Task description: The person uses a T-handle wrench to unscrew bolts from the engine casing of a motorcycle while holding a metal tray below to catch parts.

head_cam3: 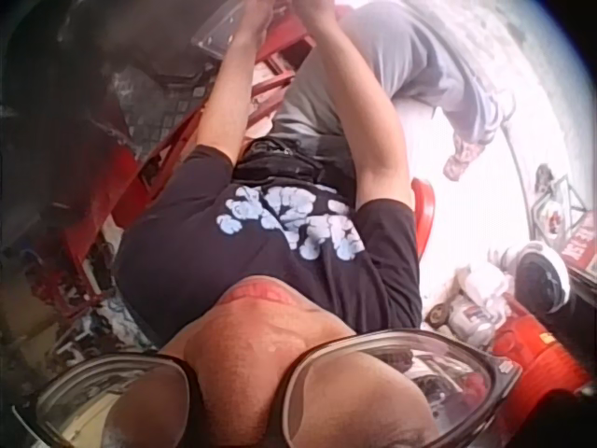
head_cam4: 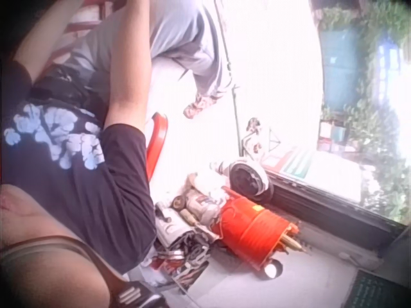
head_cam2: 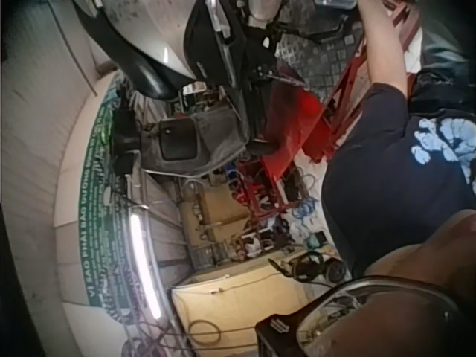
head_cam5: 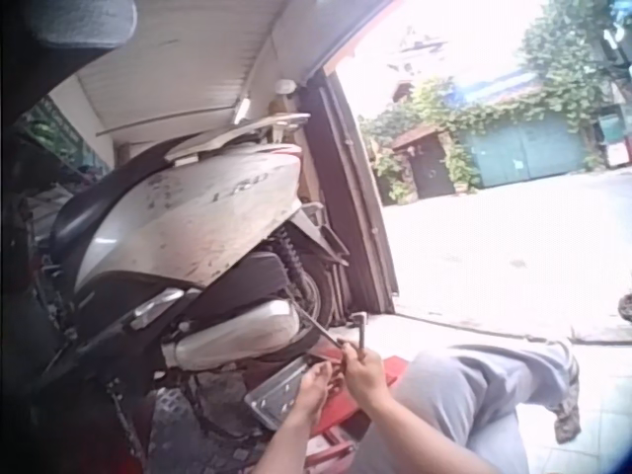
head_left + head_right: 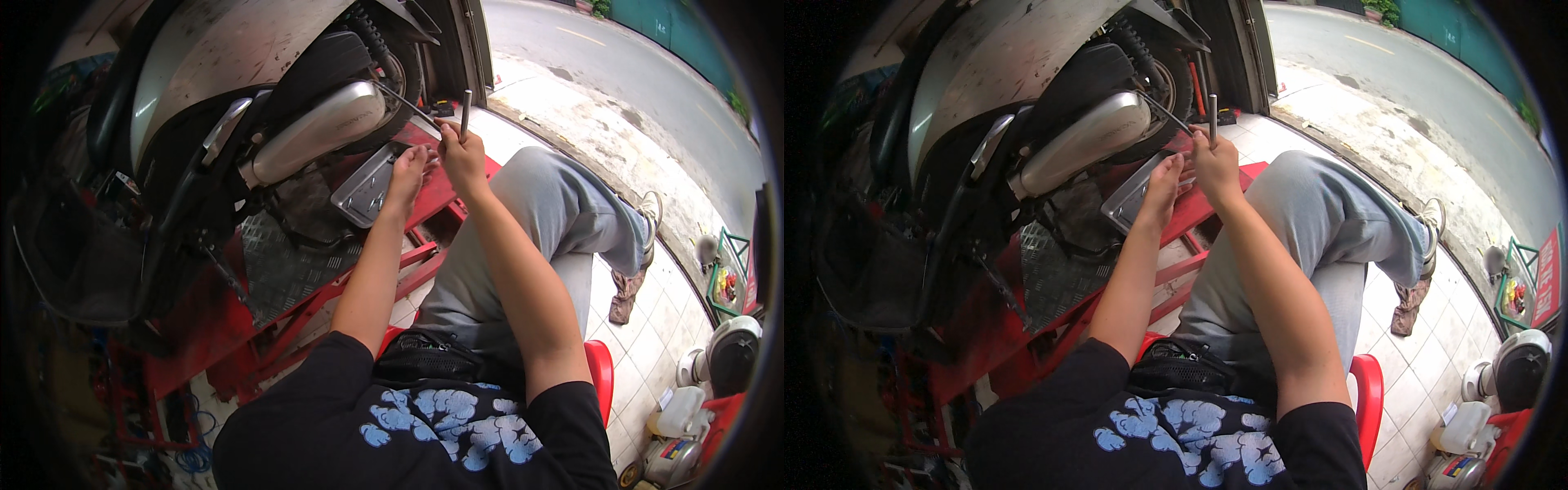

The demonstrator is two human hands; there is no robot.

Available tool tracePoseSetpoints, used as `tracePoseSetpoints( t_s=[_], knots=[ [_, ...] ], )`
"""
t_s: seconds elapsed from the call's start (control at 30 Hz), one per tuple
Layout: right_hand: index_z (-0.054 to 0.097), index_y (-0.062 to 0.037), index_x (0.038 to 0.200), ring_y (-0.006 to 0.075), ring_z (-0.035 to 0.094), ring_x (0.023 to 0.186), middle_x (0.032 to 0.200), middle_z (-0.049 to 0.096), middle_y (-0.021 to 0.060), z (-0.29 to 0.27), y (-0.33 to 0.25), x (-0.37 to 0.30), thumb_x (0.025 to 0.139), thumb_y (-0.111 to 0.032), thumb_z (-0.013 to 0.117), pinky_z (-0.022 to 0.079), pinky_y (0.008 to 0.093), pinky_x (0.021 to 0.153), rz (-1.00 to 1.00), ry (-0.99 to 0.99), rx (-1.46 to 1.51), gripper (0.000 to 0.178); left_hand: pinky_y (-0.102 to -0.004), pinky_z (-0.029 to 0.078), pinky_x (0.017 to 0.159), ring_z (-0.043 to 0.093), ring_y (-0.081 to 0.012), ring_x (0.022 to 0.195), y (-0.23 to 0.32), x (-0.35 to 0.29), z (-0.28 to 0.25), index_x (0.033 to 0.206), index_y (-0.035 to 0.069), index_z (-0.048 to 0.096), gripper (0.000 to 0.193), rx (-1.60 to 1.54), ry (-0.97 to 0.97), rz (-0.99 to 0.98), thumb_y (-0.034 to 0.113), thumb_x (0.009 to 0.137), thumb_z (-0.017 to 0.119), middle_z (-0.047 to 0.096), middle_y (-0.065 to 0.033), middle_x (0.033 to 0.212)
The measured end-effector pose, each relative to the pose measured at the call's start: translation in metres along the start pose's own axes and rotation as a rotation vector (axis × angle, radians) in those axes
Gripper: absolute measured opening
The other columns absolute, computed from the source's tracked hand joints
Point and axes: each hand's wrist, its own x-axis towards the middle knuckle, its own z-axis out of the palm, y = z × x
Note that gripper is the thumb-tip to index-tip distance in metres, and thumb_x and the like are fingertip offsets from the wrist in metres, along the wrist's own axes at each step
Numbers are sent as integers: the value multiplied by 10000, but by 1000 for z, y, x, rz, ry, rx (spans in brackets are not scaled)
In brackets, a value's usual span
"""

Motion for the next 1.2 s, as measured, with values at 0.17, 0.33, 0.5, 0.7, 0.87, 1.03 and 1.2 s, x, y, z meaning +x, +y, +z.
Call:
tracePoseSetpoints(
  t_s=[0.17, 0.33, 0.5, 0.7, 0.87, 1.03, 1.2],
  knots=[
    [635, 24, 1155, 45, 410, 491, 595, 492, -26, -2, 4, 5, 1003, -174, 486, 318, 228, 443, 19, 1, 47, 291, -225, 443, 739, 606, -74, 905, 4, -2, 1, 1182, 82, 568, 362, -4, 24, -2, 386, 999, 502, 662, -4, 1061],
    [636, 15, 1160, 44, 419, 497, 621, 507, -21, -7, 2, 9, 1003, -170, 478, 334, 223, 451, 87, -32, 89, 289, -226, 442, 744, 601, -72, 906, 8, -3, 4, 1196, 80, 567, 352, -12, 36, -10, 367, 1006, 491, 667, -8, 1064],
    [645, 15, 1155, 43, 467, 541, 644, 532, -19, 2, 3, 1, 1002, -174, 491, 379, 230, 480, -95, -49, -188, 287, -261, 442, 770, 614, -106, 940, 2, 1, 2, 1219, 62, 561, 379, 25, -18, -5, 366, 1010, 476, 663, -23, 1085],
    [646, 17, 1155, 44, 470, 542, 644, 536, -9, 0, 2, 1, 1000, -170, 486, 377, 232, 471, -73, -45, -166, 291, -319, 433, 841, 622, -162, 1023, -5, 7, 2, 1215, 56, 566, 444, 46, -130, -55, 432, 1003, 460, 653, -46, 1144],
    [629, 5, 1166, 50, 383, 485, 609, 454, -25, -4, -9, 6, 1000, -174, 456, 303, 225, 430, 221, 14, 251, 299, -314, 435, 834, 625, -148, 1005, 4, -1, 4, 1198, 68, 575, 443, 93, -77, -38, 448, 997, 470, 661, -40, 1128],
    [622, 18, 1134, 66, 384, 470, 603, 437, -34, -11, -3, 11, 987, -146, 470, 314, 241, 420, 286, 53, 405, 268, -300, 442, 839, 603, -129, 992, 11, -4, 5, 1231, 77, 573, 476, 95, -134, -52, 476, 991, 477, 656, -27, 1112],
    [577, 27, 1164, 77, 324, 427, 584, 426, -17, -13, -3, 12, 982, -136, 458, 253, 257, 402, 343, 32, 509, 272, -300, 465, 853, 623, -142, 965, 14, -5, 8, 1220, 66, 578, 458, 117, -225, -48, 453, 1000, 470, 663, -40, 1082]
  ],
)
